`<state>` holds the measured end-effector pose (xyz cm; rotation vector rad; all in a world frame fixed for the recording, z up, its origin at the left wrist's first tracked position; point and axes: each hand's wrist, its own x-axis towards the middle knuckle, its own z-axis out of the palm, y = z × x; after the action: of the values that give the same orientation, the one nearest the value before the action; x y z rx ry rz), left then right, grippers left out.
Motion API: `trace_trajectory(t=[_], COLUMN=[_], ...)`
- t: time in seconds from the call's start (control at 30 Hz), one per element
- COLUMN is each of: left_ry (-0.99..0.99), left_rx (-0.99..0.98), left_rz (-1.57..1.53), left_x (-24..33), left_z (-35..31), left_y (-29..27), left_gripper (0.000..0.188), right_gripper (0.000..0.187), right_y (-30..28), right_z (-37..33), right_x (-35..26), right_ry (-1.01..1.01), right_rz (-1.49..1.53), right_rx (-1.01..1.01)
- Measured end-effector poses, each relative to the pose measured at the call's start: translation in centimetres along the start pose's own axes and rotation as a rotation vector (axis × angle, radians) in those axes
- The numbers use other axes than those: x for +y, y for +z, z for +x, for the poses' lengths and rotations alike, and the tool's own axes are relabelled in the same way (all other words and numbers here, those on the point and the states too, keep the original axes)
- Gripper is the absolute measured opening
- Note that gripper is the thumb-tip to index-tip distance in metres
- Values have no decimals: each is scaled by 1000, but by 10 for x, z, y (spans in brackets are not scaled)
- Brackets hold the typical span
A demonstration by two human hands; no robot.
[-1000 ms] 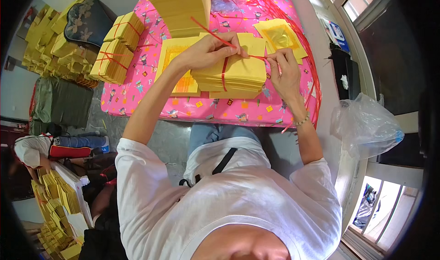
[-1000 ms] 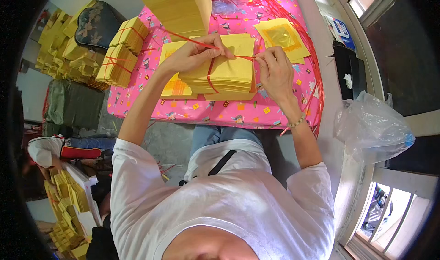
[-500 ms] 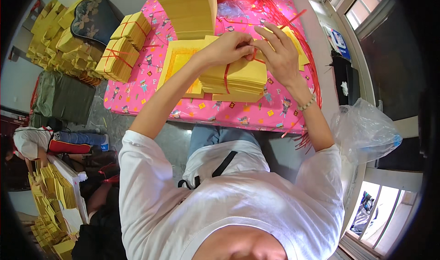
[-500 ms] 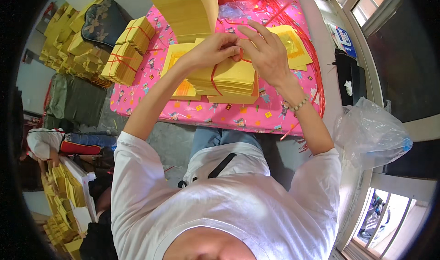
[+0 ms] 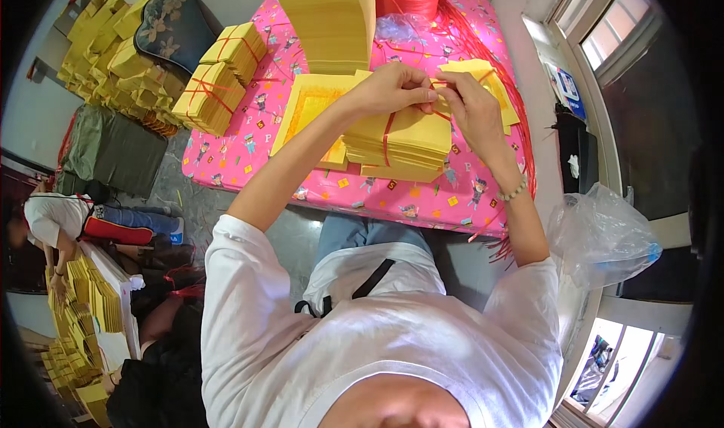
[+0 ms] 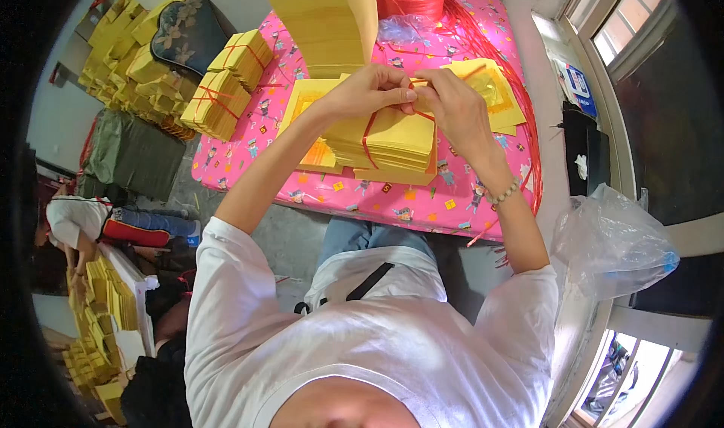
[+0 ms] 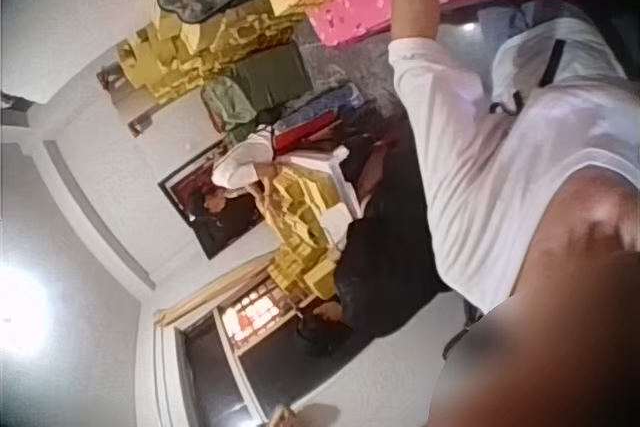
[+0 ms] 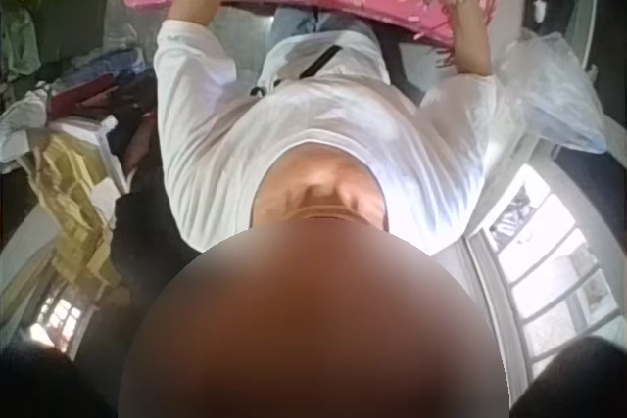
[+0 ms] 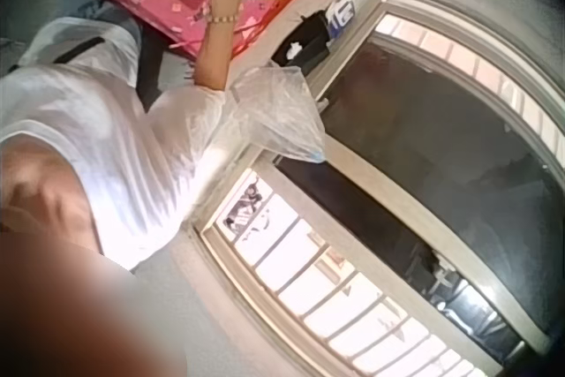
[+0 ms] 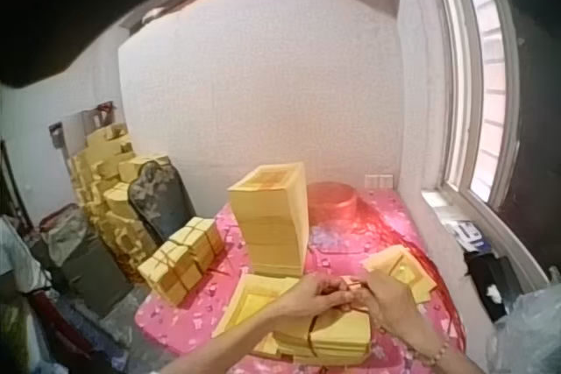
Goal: Counting yellow paper sheets into stacks and tying them with red string.
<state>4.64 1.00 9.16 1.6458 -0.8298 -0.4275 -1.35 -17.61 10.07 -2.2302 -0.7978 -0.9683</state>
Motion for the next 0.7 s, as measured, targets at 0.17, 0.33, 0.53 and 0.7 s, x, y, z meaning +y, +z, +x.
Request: trace_trajectory(t=[0.17,0.33,0.53,0.7], left_ry=[-106,-162,-35,166], left_rx=[-67,-99,-7,192], left_rz=[-127,-38,29,675], left_x=[11,20,16,33], left_z=[1,2,-4,-16], left_y=[-8,-13,-4,13], left_gripper=[15,14,10,7], right_gripper=[12,10,11,12], right_y=[-19,-24,-44,-68], right_z=[-18,-23,-23,-9], right_x=[-17,-46,-72,-67], right_ry=[247,245,265,400], right_rz=[-49,-88,-17,243], right_rx=[-149,-167,-244,-216])
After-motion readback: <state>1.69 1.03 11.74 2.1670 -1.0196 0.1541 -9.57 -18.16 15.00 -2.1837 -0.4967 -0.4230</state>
